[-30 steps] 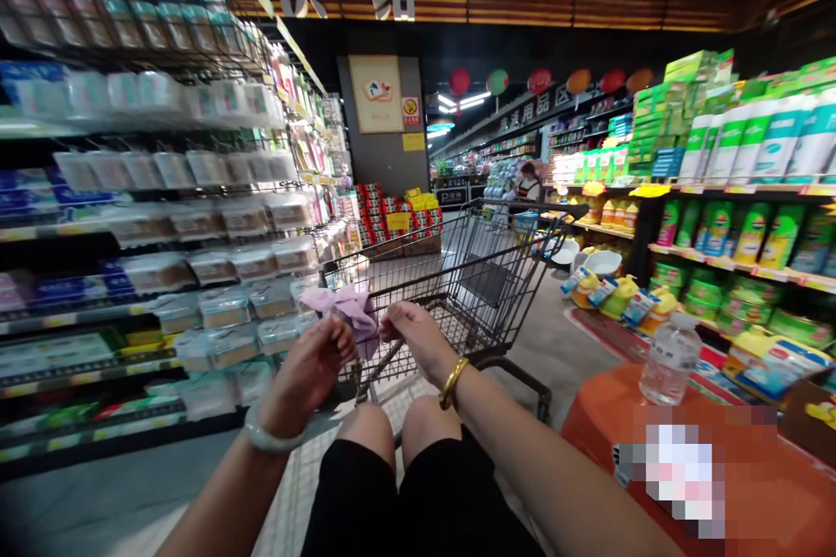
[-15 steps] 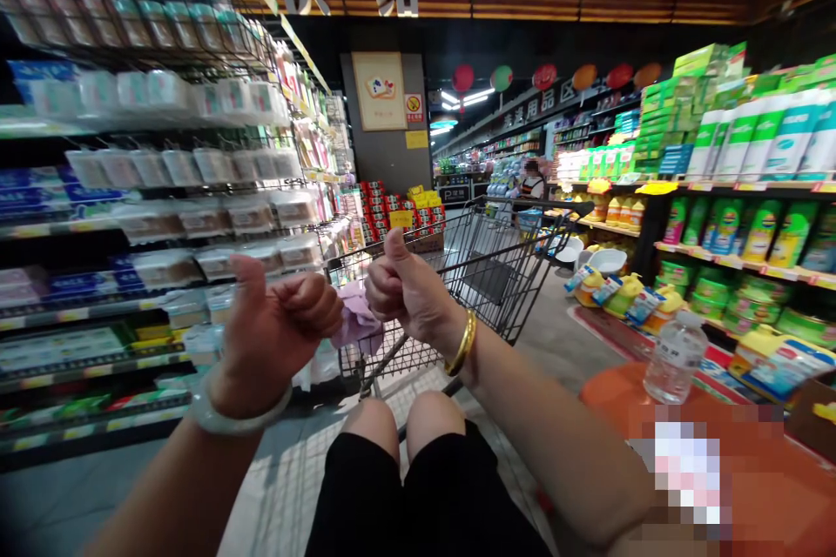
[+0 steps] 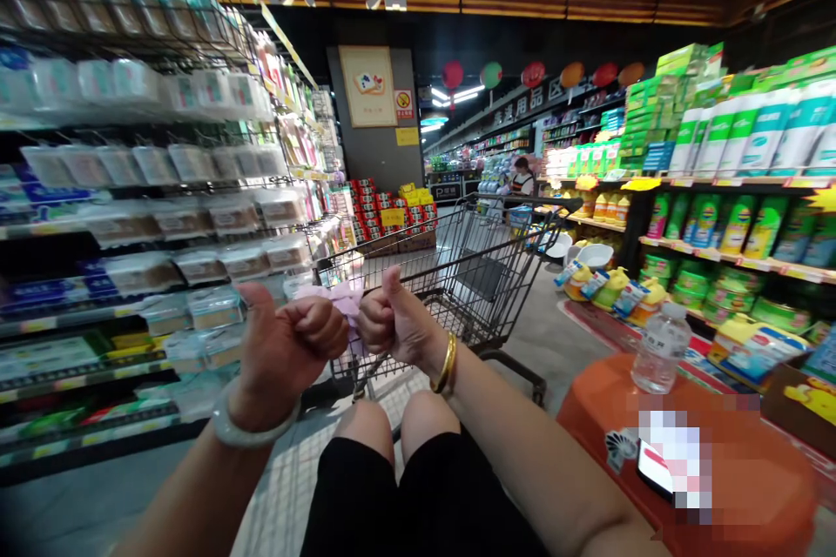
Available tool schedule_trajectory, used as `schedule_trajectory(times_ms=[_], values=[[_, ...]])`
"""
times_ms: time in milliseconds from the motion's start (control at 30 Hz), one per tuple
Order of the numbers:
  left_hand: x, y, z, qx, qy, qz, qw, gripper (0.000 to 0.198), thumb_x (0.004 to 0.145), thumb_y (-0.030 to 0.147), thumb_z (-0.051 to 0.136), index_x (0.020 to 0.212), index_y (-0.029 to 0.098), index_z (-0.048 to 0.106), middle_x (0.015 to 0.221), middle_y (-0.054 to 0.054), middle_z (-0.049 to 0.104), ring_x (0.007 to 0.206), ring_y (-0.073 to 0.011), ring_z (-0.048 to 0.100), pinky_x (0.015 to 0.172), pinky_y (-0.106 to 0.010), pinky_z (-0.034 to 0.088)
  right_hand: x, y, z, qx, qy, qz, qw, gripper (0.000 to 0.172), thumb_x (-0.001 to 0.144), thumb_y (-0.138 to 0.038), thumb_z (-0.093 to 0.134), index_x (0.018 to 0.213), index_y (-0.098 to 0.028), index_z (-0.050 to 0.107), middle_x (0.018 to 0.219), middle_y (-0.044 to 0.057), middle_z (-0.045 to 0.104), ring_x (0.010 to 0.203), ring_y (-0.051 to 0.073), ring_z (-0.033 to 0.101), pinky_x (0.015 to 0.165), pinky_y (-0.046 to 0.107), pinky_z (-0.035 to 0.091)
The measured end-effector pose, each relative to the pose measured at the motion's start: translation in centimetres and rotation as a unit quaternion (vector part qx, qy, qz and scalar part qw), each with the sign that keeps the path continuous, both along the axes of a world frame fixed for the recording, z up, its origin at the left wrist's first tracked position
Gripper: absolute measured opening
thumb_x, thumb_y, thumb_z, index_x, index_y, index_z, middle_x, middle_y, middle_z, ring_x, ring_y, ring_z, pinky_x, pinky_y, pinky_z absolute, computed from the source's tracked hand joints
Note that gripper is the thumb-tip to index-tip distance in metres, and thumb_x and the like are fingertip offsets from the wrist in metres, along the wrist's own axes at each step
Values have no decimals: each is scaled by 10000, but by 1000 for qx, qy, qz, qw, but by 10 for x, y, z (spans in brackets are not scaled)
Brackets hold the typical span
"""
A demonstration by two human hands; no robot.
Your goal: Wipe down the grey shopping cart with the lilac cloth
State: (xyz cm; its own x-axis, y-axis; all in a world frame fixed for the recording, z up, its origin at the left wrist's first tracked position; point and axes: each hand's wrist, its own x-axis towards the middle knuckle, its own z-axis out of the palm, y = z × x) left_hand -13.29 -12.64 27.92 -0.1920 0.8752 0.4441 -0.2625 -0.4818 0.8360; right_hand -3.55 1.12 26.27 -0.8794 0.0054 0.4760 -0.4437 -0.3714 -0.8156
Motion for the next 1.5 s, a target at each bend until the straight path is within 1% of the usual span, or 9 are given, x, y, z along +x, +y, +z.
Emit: schedule_trajectory(times_ms=[333,467,600,667,767,867,1100,1267,1500], values=[[-12,8,-9,-4,-16,-20,1000,781,771,968,282,557,217,286,519,58,207,455,-79,207,456,-258,171,-13,8,-9,-8,-22,-7,1000,795,678,-986,462,495,-245,239,416,-124,192,379,27,139,373,198,116],[-40,11,-40,-30,-40,5,999,767,784,952,316,560,219,283,523,74,180,451,-69,156,447,-245,134,-38,24,-33,97,-78,-197,972,769,719,-1012,297,545,-263,263,464,-110,211,432,62,177,417,230,205],[-73,7,-69,-69,-50,66,994,765,793,952,294,565,223,266,528,81,174,456,-66,117,442,-238,109,-76,32,-50,312,-58,-463,828,619,712,-819,689,773,-209,598,851,47,624,847,187,571,792,344,498],[-85,2,-75,-78,-24,120,989,779,771,968,312,558,219,277,525,78,192,461,-69,133,449,-239,119,-96,27,-50,476,-28,-517,711,645,732,-691,775,1173,-235,660,1346,138,593,1276,294,519,1088,462,414],[-97,-6,-75,-87,27,195,976,807,716,1003,339,548,215,304,524,74,202,468,-77,158,465,-247,125,-126,17,-43,652,-48,-467,596,934,731,-609,818,1532,-355,409,1592,146,418,1407,358,465,1133,515,381],[-107,-8,-71,-105,81,241,962,820,703,1024,285,546,220,326,535,60,230,479,-91,176,473,-266,124,-148,18,-35,722,-71,-390,567,607,893,-419,692,1468,-333,518,1328,118,663,1133,280,662,946,389,487],[-124,22,-65,-47,329,377,864,739,946,816,137,629,216,428,602,11,376,572,-150,345,564,-314,268,-136,66,-56,656,54,-441,610,301,941,-118,531,1137,-228,732,1109,54,756,988,194,658,852,311,502],[-132,52,-62,-9,464,426,776,604,1021,694,258,820,206,552,808,-34,555,797,-199,507,744,-340,373,-109,84,-89,574,159,-584,552,251,961,-167,570,1158,-181,725,1188,111,736,1093,240,626,968,412,532],[-144,70,-63,-83,536,470,696,755,972,771,140,1085,181,597,1042,-97,645,994,-256,603,876,-379,455,-135,45,-107,595,270,-582,485,160,969,-214,618,1053,-231,754,1143,54,734,1109,199,591,1024,350,508]])
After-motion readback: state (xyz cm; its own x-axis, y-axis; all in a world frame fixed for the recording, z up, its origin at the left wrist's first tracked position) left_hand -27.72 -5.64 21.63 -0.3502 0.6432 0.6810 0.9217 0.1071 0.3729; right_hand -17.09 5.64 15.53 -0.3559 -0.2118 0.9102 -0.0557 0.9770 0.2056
